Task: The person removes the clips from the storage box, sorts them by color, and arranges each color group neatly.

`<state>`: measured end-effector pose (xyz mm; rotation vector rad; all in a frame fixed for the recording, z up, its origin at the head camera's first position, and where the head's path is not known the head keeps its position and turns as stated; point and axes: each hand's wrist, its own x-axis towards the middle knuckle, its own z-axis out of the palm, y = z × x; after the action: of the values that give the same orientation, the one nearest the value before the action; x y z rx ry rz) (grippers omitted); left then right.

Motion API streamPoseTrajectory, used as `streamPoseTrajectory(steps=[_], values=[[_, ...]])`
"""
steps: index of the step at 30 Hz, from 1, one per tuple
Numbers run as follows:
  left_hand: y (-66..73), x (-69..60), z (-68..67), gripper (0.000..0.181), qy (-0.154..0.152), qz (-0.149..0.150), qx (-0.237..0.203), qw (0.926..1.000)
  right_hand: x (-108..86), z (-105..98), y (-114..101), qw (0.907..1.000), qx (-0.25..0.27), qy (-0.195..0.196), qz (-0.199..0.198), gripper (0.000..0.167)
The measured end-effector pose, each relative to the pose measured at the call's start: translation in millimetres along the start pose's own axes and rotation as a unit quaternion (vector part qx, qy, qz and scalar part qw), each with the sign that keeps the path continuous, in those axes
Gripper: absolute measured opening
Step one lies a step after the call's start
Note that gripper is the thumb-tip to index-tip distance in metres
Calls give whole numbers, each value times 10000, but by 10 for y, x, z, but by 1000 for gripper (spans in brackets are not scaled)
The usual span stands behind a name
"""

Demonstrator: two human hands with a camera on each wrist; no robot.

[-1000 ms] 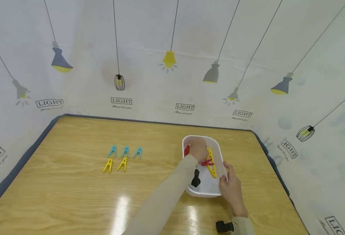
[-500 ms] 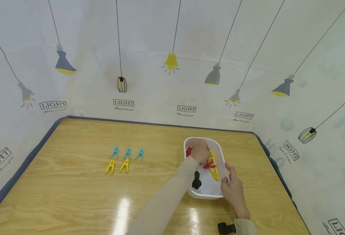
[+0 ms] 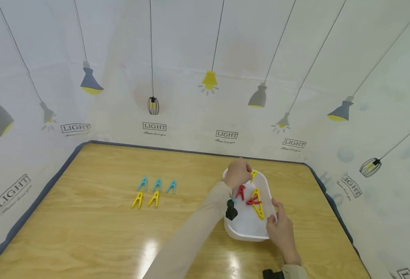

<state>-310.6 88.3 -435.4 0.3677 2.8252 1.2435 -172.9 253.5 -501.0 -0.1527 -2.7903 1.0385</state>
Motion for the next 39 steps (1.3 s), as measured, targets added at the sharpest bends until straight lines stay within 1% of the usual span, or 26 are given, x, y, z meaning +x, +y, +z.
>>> streamPoseTrajectory(steps=[2,5,9,13,15,18,22,25,28,32,36,39], values=[[14,-27,-81,13,77,51,-106,9999,9,-9,7,10000,7,-40,1,52],[-10,-82,-201,14,245,120,-165,9995,19,-9,16,10000,-4,-89,7,52],[-88,-160,-369,15,533,170,-177,9983,22,-24,11,9999,-42,-128,8,53],[-222,-230,-523,15,821,105,-275,9962,23,-43,5,9998,-63,-204,46,54],[-302,-275,-600,15,964,14,-396,9946,26,-52,1,9996,-61,-258,83,54],[-445,-365,-706,15,1124,-233,-635,9914,27,-40,0,9994,-53,-330,125,54],[-655,-497,-830,16,1352,-507,-953,9849,22,-14,10,9992,-33,-376,129,55],[-821,-596,-901,15,1522,-601,-1034,9811,15,-1,19,9994,-46,-337,101,55],[-954,-705,-963,12,1695,-737,-1032,9773,15,-7,20,9994,-101,-310,75,55],[-1069,-889,-1015,9,1938,-844,-904,9732,-4,-24,9,9990,-160,-394,167,55],[-1138,-1071,-1048,10,2091,-709,-809,9720,-9,-22,-3,9989,-193,-372,194,55],[-1229,-1183,-1074,10,2324,-662,-805,9670,-1,-4,-10,9992,-195,-318,109,54]])
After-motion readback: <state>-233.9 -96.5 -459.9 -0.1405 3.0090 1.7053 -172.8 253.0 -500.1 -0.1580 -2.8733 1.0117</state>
